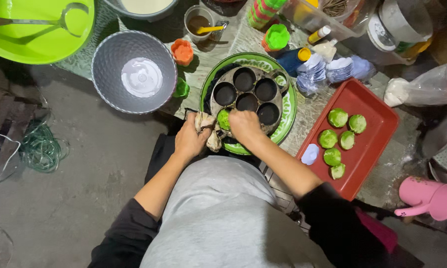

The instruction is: The person uses a small metal tool to lift green, round cooked snacks from a multi-cup pan and places them onto a red tray. The person repeats this action for each cup in the pan.

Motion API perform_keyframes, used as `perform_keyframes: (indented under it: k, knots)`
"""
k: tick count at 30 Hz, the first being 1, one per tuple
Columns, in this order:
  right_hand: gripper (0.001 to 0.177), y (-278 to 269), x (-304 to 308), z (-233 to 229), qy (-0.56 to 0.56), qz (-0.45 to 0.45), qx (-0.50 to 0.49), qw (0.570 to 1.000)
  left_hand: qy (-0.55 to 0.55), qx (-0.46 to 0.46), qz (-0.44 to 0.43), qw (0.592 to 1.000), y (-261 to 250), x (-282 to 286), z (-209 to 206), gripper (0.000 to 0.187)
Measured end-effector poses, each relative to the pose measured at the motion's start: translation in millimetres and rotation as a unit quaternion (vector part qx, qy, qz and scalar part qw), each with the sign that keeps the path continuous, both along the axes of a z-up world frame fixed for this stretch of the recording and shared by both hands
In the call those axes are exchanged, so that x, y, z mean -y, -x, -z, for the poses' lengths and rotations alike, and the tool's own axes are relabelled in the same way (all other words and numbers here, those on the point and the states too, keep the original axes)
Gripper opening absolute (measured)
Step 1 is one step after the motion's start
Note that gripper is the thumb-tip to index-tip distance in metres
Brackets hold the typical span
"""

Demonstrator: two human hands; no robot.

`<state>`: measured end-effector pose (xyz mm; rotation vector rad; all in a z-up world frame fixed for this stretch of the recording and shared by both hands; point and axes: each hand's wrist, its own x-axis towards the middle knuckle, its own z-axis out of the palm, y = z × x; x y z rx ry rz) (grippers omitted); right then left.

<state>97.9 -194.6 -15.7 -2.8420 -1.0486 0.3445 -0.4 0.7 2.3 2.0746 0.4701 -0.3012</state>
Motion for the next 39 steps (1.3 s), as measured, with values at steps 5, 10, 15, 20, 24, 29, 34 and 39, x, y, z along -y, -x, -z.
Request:
perform_keyframes:
  k: [5, 10, 15, 20, 24, 29, 34, 39]
  knots:
    - [0.012, -7.9, 15.7, 5.4, 0.008, -0.033, 0.006, 0.999, -0.009, -0.003, -0.007, 1.000, 1.0, 5.3, 7.8, 0.052]
    - [0.011, -8.7, 6.4, -3.8, -0.007, -0.077, 0.024, 0.997, -0.006, 0.030, -0.013, 0.999, 1.1, 1.4, 7.4, 0.054]
    - [0.012, -9.9, 27.6, -21.1, 0.032, -0.080, 0.017, 0.996, -0.011, 0.024, -0.013, 1.000, 2.1, 3.1, 11.6, 0.055]
    - [0.011, -20.8, 14.3, -16.7, 0.028, -0.055, 0.041, 0.997, 0.006, 0.016, -0.023, 1.000, 2.9, 0.4, 9.0, 0.055]
    - [0.017, -7.5, 17.0, -23.2, 0.023, -0.082, 0.021, 0.996, -0.014, -0.004, -0.011, 1.000, 1.9, 2.9, 8.8, 0.053]
    - [0.012, -14.5, 22.8, -59.4, -0.023, -0.005, 0.106, 0.994, 0.006, 0.024, -0.011, 1.000, -3.4, -1.3, 5.9, 0.056]
    - [0.018, 2.4, 19.7, -54.1, 0.020, 0.005, 0.149, 0.989, -0.004, 0.004, -0.015, 1.000, 2.2, 3.4, 12.8, 0.054]
    - [0.010, 17.3, -1.4, -19.9, 0.031, -0.008, 0.217, 0.976, -0.004, 0.001, -0.009, 1.000, 3.1, 1.7, 12.6, 0.055]
